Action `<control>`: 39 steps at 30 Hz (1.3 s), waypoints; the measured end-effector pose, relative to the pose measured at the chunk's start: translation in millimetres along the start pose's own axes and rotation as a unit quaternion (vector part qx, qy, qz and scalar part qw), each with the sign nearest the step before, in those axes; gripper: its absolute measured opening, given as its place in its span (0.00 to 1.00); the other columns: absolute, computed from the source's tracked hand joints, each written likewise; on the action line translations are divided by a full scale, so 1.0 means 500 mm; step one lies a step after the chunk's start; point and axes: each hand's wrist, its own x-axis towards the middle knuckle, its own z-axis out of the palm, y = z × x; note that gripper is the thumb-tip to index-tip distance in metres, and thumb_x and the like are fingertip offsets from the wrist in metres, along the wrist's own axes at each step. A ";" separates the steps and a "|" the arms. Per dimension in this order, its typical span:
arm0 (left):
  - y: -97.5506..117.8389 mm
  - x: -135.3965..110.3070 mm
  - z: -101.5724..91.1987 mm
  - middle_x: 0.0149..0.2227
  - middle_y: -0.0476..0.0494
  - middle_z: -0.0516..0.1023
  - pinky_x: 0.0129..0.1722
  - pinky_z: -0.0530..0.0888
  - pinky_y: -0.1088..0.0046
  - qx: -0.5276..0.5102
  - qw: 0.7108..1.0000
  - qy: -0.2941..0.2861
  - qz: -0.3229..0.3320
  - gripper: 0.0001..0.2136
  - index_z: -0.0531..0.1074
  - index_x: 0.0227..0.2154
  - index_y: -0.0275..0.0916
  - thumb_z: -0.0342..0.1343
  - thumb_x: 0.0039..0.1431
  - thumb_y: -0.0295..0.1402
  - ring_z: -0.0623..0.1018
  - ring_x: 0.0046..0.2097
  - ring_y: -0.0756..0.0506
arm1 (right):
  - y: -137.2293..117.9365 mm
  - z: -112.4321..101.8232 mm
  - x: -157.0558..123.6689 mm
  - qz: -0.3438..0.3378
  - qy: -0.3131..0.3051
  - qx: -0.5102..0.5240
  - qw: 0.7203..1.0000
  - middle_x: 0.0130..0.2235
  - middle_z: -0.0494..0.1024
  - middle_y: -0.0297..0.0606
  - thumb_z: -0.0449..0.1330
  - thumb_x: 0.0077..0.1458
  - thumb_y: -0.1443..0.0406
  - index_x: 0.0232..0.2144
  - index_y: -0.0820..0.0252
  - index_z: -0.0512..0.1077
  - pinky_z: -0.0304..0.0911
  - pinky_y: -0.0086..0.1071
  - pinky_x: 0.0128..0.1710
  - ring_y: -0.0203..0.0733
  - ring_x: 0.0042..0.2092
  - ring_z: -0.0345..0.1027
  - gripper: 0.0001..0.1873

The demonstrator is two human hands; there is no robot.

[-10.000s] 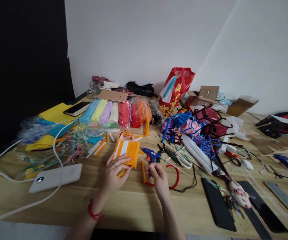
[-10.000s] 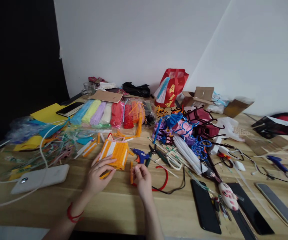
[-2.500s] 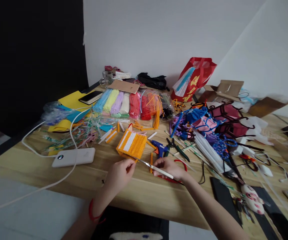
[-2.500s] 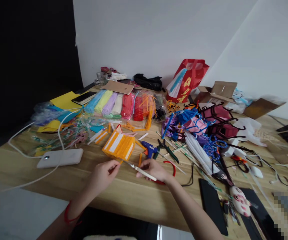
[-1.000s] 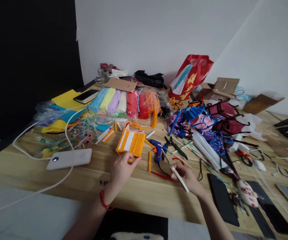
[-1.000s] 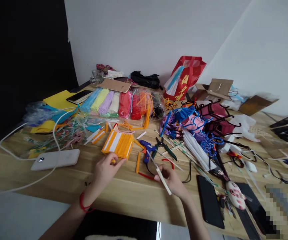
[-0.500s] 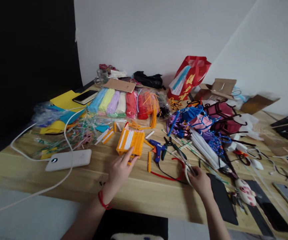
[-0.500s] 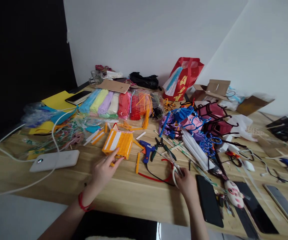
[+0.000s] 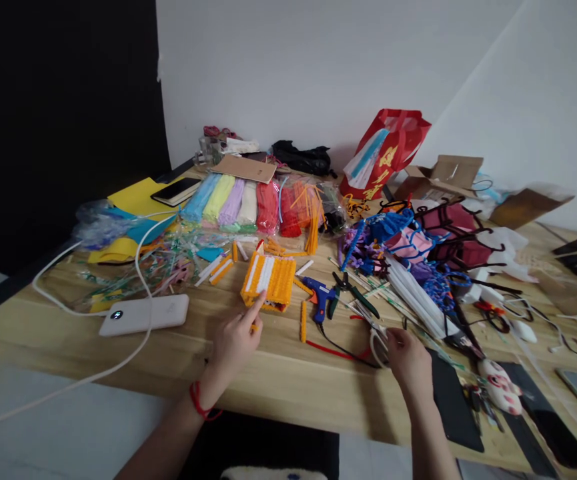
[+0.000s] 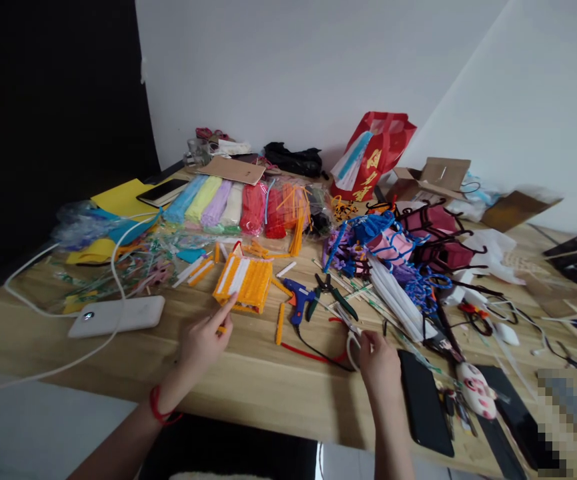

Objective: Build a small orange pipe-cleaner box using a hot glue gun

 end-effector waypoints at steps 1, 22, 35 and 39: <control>0.001 -0.007 0.002 0.22 0.48 0.77 0.24 0.64 0.75 -0.017 1.000 -0.006 -0.007 0.20 0.68 0.56 0.42 0.48 0.62 0.30 0.72 0.21 0.49 | -0.012 -0.003 -0.004 0.008 -0.001 0.007 1.000 0.33 0.79 0.49 0.49 0.55 0.54 0.34 0.61 0.75 0.62 0.38 0.35 0.52 0.35 0.73 0.20; 0.099 0.011 -0.002 0.35 0.39 0.81 0.34 0.77 0.69 -0.611 0.750 -0.153 -0.201 0.10 0.80 0.32 0.37 0.60 0.51 0.38 0.79 0.36 0.43 | -0.347 0.093 -0.158 0.165 -0.418 0.727 0.519 0.20 0.70 0.27 0.72 0.43 0.55 0.27 0.61 0.70 0.59 0.22 0.22 0.28 0.21 0.62 0.19; 0.098 0.010 -0.014 0.30 0.43 0.76 0.36 0.74 0.72 -0.482 0.853 -0.011 -0.198 0.10 0.76 0.26 0.37 0.56 0.56 0.37 0.76 0.35 0.47 | -0.371 0.102 -0.152 0.206 -0.432 0.750 0.457 0.22 0.70 0.27 0.71 0.45 0.57 0.27 0.62 0.69 0.59 0.21 0.23 0.27 0.22 0.62 0.18; 0.096 0.009 -0.014 0.30 0.45 0.75 0.35 0.73 0.73 -0.431 0.887 0.016 -0.167 0.09 0.75 0.26 0.37 0.55 0.57 0.36 0.76 0.34 0.48 | -0.371 0.101 -0.152 0.216 -0.420 0.748 0.467 0.21 0.69 0.27 0.71 0.46 0.58 0.26 0.63 0.69 0.59 0.20 0.22 0.26 0.21 0.61 0.17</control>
